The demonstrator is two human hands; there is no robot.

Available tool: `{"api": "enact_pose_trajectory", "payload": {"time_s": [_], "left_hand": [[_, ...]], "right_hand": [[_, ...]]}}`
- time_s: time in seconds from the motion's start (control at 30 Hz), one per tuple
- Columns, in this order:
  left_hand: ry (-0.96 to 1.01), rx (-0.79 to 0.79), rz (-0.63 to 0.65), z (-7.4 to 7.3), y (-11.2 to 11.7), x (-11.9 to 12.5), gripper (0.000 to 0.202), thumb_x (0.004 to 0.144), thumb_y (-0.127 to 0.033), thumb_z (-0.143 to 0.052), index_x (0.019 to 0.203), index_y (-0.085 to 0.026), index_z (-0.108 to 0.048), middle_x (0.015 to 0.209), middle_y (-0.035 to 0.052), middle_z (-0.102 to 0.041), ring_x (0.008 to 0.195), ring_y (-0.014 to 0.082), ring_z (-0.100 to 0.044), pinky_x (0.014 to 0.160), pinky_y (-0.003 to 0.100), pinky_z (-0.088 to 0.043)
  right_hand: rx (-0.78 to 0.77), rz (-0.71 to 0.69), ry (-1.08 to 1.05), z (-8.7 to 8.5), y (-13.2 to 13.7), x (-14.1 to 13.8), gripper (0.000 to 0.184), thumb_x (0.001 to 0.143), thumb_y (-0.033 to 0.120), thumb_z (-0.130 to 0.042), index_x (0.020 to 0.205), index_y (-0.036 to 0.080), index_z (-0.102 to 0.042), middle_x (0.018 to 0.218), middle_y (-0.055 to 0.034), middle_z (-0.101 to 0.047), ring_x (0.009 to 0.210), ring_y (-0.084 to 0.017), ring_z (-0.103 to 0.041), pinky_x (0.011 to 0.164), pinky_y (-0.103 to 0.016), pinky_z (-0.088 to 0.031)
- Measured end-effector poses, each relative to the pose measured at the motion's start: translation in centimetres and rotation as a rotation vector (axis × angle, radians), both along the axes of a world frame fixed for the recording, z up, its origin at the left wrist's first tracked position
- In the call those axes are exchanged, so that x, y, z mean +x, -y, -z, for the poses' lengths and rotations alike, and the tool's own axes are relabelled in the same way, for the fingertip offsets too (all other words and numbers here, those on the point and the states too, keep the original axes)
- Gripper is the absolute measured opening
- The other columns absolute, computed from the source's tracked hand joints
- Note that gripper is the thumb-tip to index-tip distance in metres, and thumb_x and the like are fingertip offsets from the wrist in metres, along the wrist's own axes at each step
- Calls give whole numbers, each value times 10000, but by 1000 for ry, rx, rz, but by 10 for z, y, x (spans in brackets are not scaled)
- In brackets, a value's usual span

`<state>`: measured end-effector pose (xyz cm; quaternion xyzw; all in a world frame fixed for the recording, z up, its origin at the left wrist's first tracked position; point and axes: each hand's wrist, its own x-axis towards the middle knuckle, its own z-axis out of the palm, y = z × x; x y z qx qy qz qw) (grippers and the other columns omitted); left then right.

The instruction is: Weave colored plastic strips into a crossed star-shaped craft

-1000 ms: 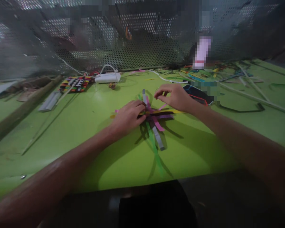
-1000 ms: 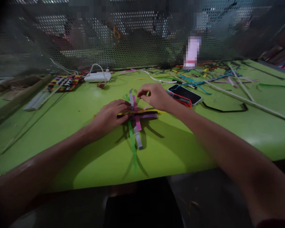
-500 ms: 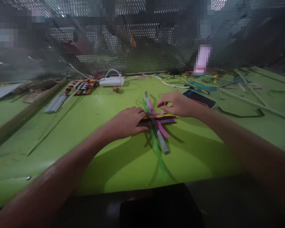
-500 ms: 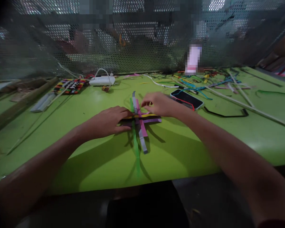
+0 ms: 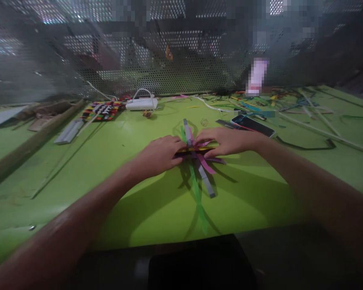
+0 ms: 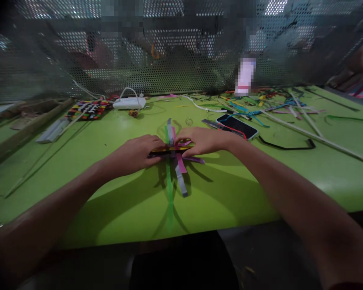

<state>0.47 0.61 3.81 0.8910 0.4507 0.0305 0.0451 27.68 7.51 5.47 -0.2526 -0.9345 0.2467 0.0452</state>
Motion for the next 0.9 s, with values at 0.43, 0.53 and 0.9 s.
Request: {"api": "enact_pose_trajectory", "payload": {"time_s": [0.43,0.53,0.9], "left_hand": [[5,37,-12,7,1,4,253,1085,-258,-609,1268,-207,-777,1232,130,-789,1147,325,-740,981,459,-638],[-19,40,-19,6,2,5,268,1084,-249,-606,1284,-191,-775,1260,141,-789,1176,342,-740,1011,481,-641],[18,74,1,17,-2,7,273,1093,-285,-622,1265,-146,-783,1287,189,-763,1196,367,-720,1026,504,-632]], "right_hand": [[15,18,17,-1,7,-3,368,870,209,-876,1229,275,-829,1316,-104,-821,1241,-329,-738,1128,-470,-572],[35,-23,-5,1,5,-4,285,913,163,-794,1181,252,-827,1261,-100,-833,1179,-295,-742,1087,-445,-576],[91,-40,10,5,3,-7,230,984,217,-764,1209,223,-815,1290,-109,-829,1170,-281,-745,1064,-428,-577]]}}
